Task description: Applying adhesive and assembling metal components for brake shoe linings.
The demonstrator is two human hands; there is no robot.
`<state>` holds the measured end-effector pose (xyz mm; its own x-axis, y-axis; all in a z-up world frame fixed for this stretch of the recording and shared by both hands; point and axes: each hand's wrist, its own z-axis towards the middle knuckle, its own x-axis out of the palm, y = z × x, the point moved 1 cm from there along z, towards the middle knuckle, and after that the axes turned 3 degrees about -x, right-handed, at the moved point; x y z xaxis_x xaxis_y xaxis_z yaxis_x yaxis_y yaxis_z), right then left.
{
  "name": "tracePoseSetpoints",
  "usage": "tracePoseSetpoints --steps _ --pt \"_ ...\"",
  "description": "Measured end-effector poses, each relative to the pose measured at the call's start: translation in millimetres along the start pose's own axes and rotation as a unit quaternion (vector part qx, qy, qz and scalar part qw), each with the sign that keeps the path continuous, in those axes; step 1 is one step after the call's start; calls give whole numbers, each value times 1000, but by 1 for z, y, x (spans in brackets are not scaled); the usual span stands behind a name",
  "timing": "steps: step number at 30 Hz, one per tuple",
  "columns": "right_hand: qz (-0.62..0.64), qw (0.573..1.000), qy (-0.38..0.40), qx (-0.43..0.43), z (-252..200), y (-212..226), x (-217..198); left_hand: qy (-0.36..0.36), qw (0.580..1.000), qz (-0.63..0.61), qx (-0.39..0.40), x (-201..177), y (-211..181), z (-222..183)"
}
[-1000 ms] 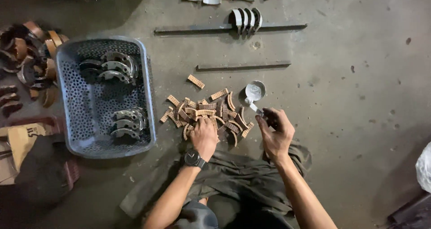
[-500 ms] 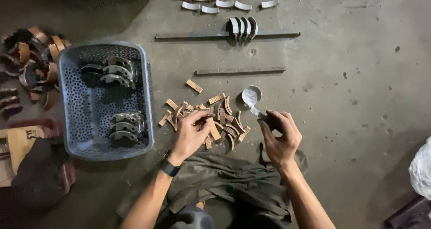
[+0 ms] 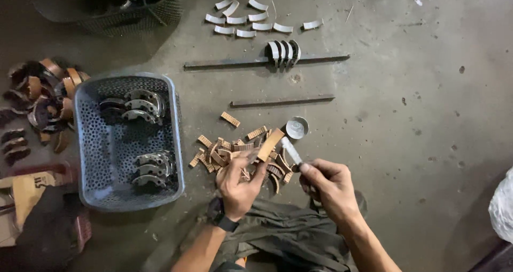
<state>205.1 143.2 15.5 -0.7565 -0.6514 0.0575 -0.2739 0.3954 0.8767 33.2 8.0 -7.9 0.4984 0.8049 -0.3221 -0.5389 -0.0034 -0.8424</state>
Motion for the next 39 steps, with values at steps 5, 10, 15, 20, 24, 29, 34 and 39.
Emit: tracePoseSetpoints --steps 5,10,15,20,24,29,34,39 --pt "-38 997 11 72 4 19 17 12 999 -7 -35 7 -14 3" --pt "-116 993 25 -1 15 12 5 1 1000 -12 -19 7 -13 4" --pt "-249 943 -82 -206 1 30 10 0 1000 6 -10 10 -18 10" --pt "-287 926 -62 -238 2 29 22 15 1000 14 10 14 -10 0" --pt "-304 921 -90 -226 11 29 16 38 999 10 27 14 -8 -5" --pt "-314 908 -129 -247 22 12 -7 21 1000 -6 5 18 4 -18" --pt "-191 943 -183 -203 17 16 -21 68 973 -139 -174 12 9 -10" --pt "-102 970 5 -221 20 36 -3 181 730 -508 -420 13 25 -3"
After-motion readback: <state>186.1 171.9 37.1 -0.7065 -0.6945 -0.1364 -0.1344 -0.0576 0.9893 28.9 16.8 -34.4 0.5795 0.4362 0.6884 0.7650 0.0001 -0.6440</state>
